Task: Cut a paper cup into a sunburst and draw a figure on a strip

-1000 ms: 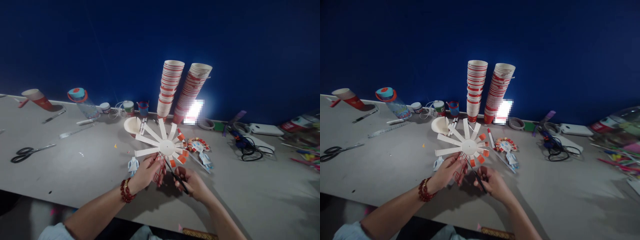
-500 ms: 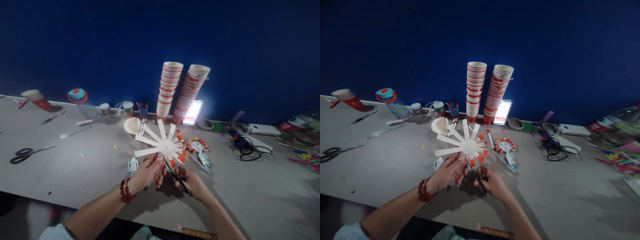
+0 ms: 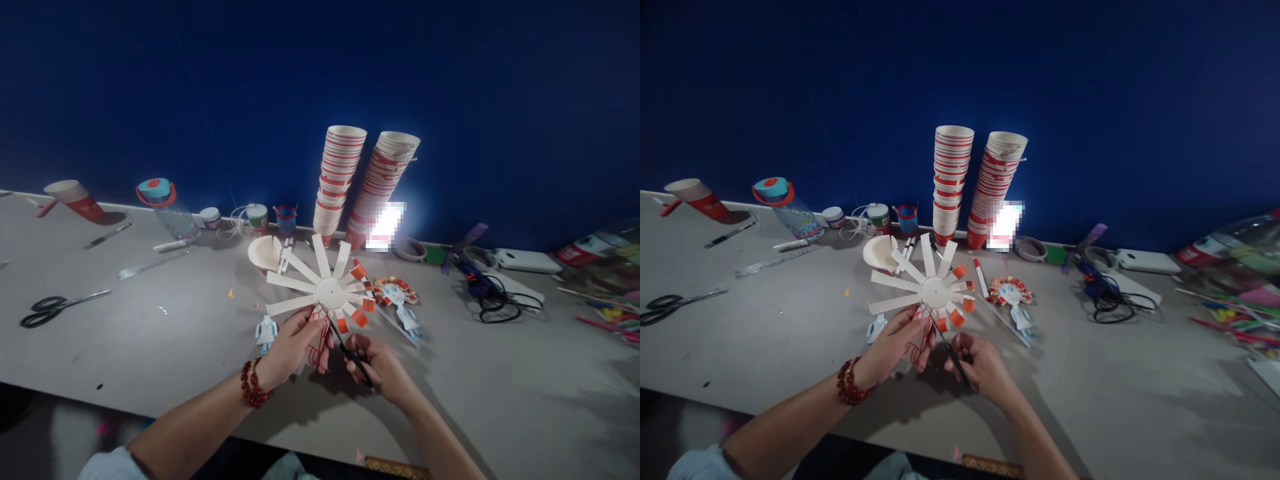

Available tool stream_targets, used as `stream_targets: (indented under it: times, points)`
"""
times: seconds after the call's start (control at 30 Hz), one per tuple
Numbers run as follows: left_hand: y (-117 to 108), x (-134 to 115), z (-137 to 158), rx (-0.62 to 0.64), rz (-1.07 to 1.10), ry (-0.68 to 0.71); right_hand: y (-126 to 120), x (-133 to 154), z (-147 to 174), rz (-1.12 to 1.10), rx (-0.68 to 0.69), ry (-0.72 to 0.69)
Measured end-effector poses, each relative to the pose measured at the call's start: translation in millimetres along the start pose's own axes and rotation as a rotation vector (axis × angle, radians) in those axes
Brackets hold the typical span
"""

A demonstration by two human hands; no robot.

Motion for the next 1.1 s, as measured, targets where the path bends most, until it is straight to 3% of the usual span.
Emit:
stream_targets:
  times: [0.3,0.63,0.8,1.0,1.1]
  points:
    - [-1.3,5.2,0.9,0.062,0.075,-0.033,2.6,5.0,0.2,-0.088,0.014,0.024]
    - [-2.2,5.4,3.3,0.001,0.077,-0.103,9.4,16.1,5.5,-0.187,0.117,0.148]
    - [-5.0,4.7,3.6,-0.069,0.061,-0.053,7.5,18.4,4.2,-0.184,0.047,0.106]
    - [-5.2,6.3,2.4,-0.048,0.006,-0.026,6.0,21.2,7.7,-0.185,0.159,0.161]
    - [-8.9,4.1,1.9,-0.091,-0.012,0.01,2.5,19.7,8.5,-0.137,0.117,0.184]
Point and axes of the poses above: each hand's wrist, its own z-axis away from the middle knuckle, its own y-axis out of the palm, x = y × z, the point moved 6 cm from there along -z, towards the middle knuckle, and after that the axes turned 2 degrees about -x, right-handed, at the moved point
